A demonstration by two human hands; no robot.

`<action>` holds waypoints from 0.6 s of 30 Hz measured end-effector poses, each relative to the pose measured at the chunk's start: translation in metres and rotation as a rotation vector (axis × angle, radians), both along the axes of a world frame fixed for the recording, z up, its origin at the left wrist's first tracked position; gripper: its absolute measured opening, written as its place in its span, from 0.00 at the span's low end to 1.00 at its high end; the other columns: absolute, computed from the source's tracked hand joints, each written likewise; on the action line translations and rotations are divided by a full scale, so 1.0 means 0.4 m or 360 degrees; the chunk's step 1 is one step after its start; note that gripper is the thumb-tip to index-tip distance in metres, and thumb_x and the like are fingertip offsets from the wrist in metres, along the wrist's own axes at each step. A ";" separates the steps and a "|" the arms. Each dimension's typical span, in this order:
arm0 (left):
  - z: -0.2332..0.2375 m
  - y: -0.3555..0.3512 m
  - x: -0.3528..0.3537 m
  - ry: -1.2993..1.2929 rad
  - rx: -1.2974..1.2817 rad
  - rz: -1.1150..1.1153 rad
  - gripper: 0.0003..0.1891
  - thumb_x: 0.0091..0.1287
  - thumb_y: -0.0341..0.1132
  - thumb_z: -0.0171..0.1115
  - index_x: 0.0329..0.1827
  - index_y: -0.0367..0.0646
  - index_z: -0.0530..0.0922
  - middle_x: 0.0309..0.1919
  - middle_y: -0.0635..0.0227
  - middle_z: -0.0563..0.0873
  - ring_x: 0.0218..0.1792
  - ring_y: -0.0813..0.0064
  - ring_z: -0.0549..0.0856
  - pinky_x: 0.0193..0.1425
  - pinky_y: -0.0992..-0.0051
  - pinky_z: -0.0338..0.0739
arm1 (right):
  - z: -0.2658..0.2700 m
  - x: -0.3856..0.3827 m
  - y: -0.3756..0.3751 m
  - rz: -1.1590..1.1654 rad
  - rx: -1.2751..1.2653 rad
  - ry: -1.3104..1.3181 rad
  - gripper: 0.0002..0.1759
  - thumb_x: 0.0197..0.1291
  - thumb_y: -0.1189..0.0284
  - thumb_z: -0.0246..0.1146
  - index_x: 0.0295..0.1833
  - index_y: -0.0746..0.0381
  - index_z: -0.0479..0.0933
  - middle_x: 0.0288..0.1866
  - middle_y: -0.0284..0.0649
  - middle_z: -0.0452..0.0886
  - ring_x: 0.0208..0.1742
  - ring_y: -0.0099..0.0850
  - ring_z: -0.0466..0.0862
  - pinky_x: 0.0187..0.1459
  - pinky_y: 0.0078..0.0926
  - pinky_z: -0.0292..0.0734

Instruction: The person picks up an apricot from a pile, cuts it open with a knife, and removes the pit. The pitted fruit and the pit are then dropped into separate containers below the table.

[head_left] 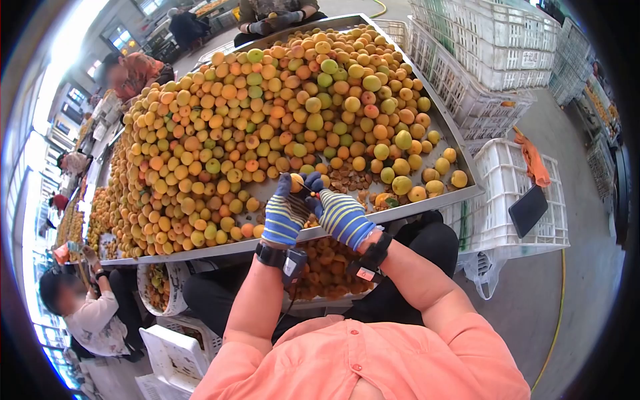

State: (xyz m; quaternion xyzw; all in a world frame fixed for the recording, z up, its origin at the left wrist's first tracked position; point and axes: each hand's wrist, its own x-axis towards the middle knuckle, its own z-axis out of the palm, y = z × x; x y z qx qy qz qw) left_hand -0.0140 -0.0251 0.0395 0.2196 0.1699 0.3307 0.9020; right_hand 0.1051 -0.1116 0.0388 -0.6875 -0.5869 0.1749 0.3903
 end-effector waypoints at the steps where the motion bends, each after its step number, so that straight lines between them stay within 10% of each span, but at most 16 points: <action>1: -0.008 0.007 0.001 0.0154 0.0196 0.0079 0.21 0.70 0.45 0.57 0.52 0.33 0.74 0.50 0.53 0.81 0.51 0.63 0.81 0.55 0.67 0.79 | -0.001 0.004 0.004 0.0020 -0.0057 -0.0014 0.18 0.66 0.60 0.56 0.40 0.68 0.74 0.24 0.54 0.79 0.29 0.51 0.81 0.30 0.44 0.74; 7: 0.007 -0.013 0.013 0.0445 0.0599 0.0368 0.21 0.68 0.42 0.60 0.55 0.33 0.72 0.51 0.51 0.81 0.47 0.64 0.83 0.50 0.69 0.81 | -0.003 0.007 0.007 0.0031 -0.0111 -0.0019 0.19 0.66 0.59 0.56 0.41 0.67 0.75 0.24 0.53 0.79 0.29 0.49 0.82 0.31 0.43 0.75; 11: -0.046 0.049 -0.011 0.0036 -0.0415 -0.0167 0.27 0.66 0.51 0.60 0.55 0.33 0.72 0.56 0.47 0.78 0.50 0.60 0.82 0.53 0.66 0.81 | -0.010 0.015 0.012 0.0001 -0.0191 -0.0017 0.17 0.65 0.61 0.57 0.42 0.66 0.75 0.25 0.53 0.80 0.30 0.49 0.82 0.31 0.42 0.75; 18: 0.019 -0.012 0.034 0.0566 0.0363 0.0340 0.19 0.68 0.46 0.60 0.42 0.34 0.74 0.38 0.59 0.82 0.37 0.70 0.81 0.43 0.72 0.80 | -0.019 0.001 0.007 0.0000 0.0031 0.0093 0.14 0.66 0.64 0.56 0.44 0.66 0.76 0.29 0.54 0.80 0.32 0.52 0.81 0.33 0.44 0.75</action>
